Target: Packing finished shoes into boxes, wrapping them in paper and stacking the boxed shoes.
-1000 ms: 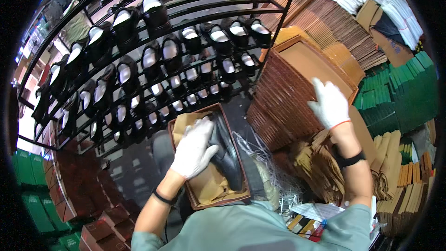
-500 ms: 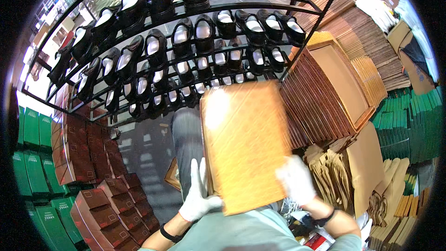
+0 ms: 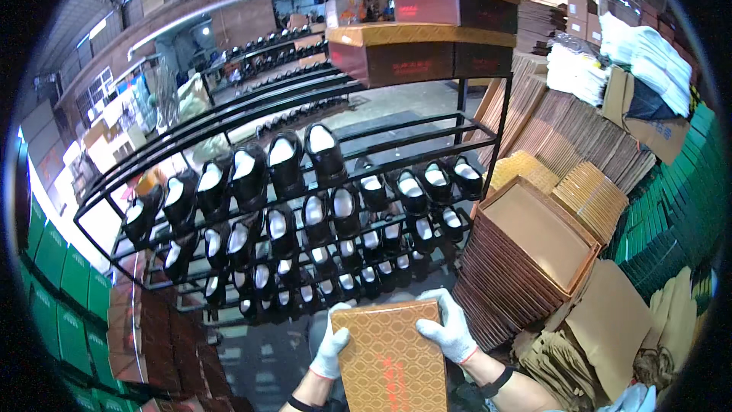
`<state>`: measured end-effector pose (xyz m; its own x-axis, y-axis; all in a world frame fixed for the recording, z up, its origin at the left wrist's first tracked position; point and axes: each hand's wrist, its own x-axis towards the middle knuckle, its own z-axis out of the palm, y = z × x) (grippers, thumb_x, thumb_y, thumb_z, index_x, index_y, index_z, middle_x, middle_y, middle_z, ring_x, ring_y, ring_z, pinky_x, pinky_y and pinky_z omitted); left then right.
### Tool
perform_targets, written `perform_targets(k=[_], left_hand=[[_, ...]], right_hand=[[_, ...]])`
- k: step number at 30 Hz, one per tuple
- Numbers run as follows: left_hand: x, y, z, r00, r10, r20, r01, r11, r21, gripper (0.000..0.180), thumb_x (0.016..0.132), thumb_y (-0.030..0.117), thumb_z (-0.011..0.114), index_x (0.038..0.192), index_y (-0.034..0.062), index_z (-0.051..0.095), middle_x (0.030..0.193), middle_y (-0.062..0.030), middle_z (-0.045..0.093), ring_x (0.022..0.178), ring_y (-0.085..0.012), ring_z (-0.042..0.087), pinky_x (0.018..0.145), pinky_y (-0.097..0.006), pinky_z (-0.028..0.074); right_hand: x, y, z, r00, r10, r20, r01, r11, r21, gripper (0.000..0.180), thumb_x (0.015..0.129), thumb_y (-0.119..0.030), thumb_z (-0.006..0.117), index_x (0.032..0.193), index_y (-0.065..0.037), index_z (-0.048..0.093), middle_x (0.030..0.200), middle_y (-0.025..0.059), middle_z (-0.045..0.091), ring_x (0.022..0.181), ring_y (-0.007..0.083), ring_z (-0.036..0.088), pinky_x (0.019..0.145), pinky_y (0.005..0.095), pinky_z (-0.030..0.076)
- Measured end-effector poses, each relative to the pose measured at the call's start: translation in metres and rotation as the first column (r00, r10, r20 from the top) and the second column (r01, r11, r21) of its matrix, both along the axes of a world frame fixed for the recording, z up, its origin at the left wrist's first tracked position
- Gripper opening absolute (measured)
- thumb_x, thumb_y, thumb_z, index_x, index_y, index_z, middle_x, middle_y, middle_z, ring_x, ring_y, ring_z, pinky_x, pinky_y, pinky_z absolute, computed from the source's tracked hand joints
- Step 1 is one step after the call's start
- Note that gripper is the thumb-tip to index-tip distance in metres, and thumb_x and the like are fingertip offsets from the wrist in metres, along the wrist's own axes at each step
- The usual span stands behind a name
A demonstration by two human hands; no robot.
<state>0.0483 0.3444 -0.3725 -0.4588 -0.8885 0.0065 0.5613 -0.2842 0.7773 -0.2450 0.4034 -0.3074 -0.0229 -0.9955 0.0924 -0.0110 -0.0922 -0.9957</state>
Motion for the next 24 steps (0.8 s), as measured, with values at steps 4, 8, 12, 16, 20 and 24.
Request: perform_targets(k=[4,8,12,16,20,24], left_hand=[[0.001,0.000,0.011,0.997,-0.040,0.063,0.036,0.997,0.064,0.082,0.098,0.042,0.086,0.163,0.0202,0.041,0.151,-0.0067,0.058,0.141,-0.0243,0.058,0.118,-0.046,0.051],[-0.002,-0.005,0.018,0.982,-0.107,-0.157,0.127,0.984,0.127,0.070,0.104,0.036,0.081,0.162,0.0206,0.046,0.153,-0.0065,0.059,0.140,-0.0238,0.060,0.112,-0.045,0.056],[-0.022,-0.036,-0.010,0.985,0.077,0.153,-0.080,0.997,0.016,0.047,0.106,0.027,0.076,0.147,0.0090,0.062,0.133,-0.0058,0.070,0.120,-0.0189,0.068,0.104,-0.038,0.057],[-0.014,-0.045,0.013,0.937,0.260,0.233,-0.267,0.964,-0.001,0.035,0.104,0.017,0.075,0.134,0.0001,0.070,0.122,-0.0085,0.075,0.110,-0.0192,0.071,0.100,-0.038,0.059],[-0.004,-0.068,0.083,0.948,0.270,0.169,-0.278,0.960,0.025,0.080,0.099,0.015,0.077,0.170,0.0026,0.044,0.156,-0.0172,0.063,0.137,-0.0302,0.066,0.114,-0.045,0.057],[-0.028,-0.037,0.219,0.992,0.109,0.066,-0.060,0.856,-0.514,0.116,0.093,0.018,0.081,0.183,0.0074,0.008,0.182,-0.0136,0.030,0.161,-0.0290,0.041,0.129,-0.050,0.040]], right_hand=[[0.015,-0.007,-0.015,0.982,-0.187,0.008,0.188,0.982,-0.033,0.082,0.097,-0.029,0.083,0.163,0.001,0.047,0.155,0.0184,0.057,0.143,0.0243,0.054,0.124,0.0415,0.043],[0.001,0.015,-0.022,0.994,-0.101,0.052,0.098,0.993,0.059,0.096,0.096,-0.035,0.081,0.173,0.000,0.035,0.169,0.0219,0.044,0.158,0.0328,0.043,0.134,0.0434,0.030],[-0.007,-0.001,-0.032,0.997,-0.083,-0.003,0.083,0.994,0.067,0.103,0.095,-0.038,0.081,0.176,-0.001,0.030,0.173,0.0254,0.039,0.162,0.0336,0.037,0.136,0.0442,0.027],[0.004,0.035,-0.033,0.985,0.173,-0.013,-0.171,0.979,0.108,0.136,0.090,-0.054,0.087,0.180,0.003,0.002,0.184,0.0215,0.021,0.173,0.0289,0.013,0.140,0.0434,0.013],[0.024,0.058,0.007,0.929,0.181,0.323,-0.261,0.939,0.224,0.136,0.084,-0.041,0.090,0.181,0.003,0.007,0.187,0.0154,0.021,0.174,0.0260,0.013,0.140,0.0423,0.013],[-0.031,-0.024,0.171,0.969,0.112,0.221,-0.058,0.970,-0.235,0.127,0.075,-0.031,0.096,0.178,-0.003,0.029,0.176,0.0133,0.046,0.161,0.0277,0.045,0.133,0.0459,0.036]])
